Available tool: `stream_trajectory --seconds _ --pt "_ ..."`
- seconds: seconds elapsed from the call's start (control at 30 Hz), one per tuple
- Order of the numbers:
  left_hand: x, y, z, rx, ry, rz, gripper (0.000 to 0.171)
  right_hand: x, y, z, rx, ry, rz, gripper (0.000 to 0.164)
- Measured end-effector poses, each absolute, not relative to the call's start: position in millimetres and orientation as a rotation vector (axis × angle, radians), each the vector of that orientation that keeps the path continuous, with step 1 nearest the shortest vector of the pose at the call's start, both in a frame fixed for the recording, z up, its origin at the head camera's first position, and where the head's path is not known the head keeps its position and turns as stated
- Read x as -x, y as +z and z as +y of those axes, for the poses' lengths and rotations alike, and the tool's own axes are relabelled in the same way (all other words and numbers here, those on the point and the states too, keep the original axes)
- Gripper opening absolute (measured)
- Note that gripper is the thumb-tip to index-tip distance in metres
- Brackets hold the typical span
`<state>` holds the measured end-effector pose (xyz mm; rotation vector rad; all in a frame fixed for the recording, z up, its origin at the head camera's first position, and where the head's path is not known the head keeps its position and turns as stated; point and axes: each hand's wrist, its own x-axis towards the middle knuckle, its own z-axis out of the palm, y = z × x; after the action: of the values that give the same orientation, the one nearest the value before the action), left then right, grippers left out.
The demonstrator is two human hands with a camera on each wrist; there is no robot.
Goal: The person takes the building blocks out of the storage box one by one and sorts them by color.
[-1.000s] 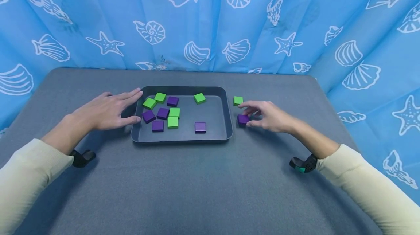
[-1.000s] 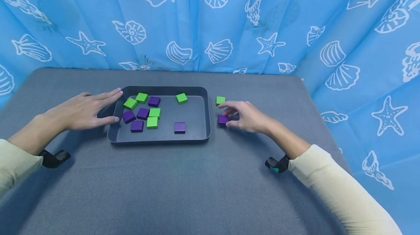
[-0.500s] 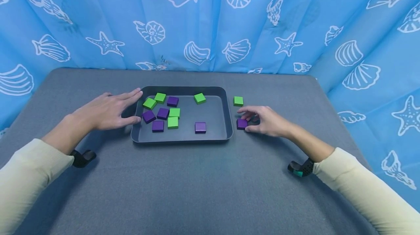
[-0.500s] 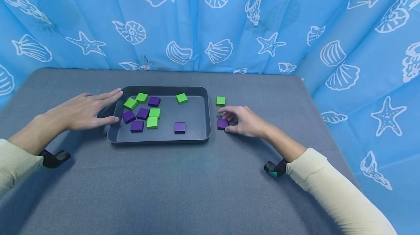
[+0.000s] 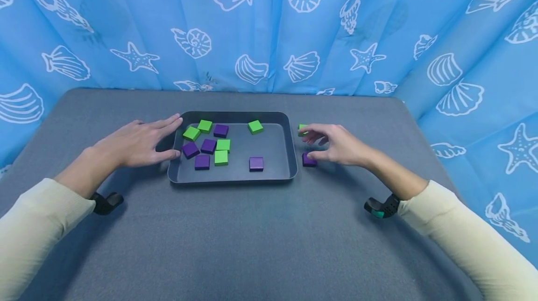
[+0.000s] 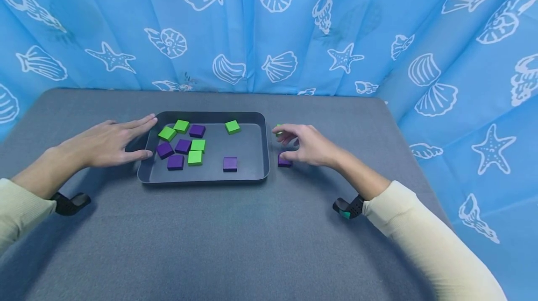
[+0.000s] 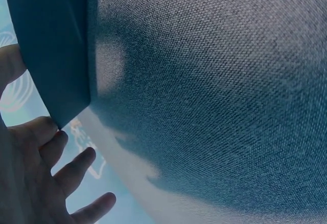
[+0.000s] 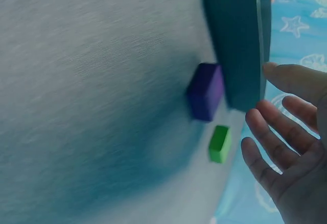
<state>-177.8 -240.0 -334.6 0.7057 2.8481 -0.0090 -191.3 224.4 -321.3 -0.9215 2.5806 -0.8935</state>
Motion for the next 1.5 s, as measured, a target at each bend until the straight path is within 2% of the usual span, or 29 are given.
stream_trajectory --seconds 0.3,0.7,1.1,1.5 --pt "177 -334 -241 -0.702 -0.012 2.855 0.091 190 -301 185 0.953 -0.888 2.499 0.064" --pt "177 -334 -240 -0.691 -0.002 2.851 0.091 193 -307 141 1.007 -0.741 2.334 0.069" --pt "177 -334 -240 -0.686 0.007 2.846 0.091 195 -320 124 1.081 -0.609 2.300 0.073" --pt "178 -335 -240 -0.678 0.005 2.840 0.093 195 -322 111 1.029 -0.474 2.344 0.072"
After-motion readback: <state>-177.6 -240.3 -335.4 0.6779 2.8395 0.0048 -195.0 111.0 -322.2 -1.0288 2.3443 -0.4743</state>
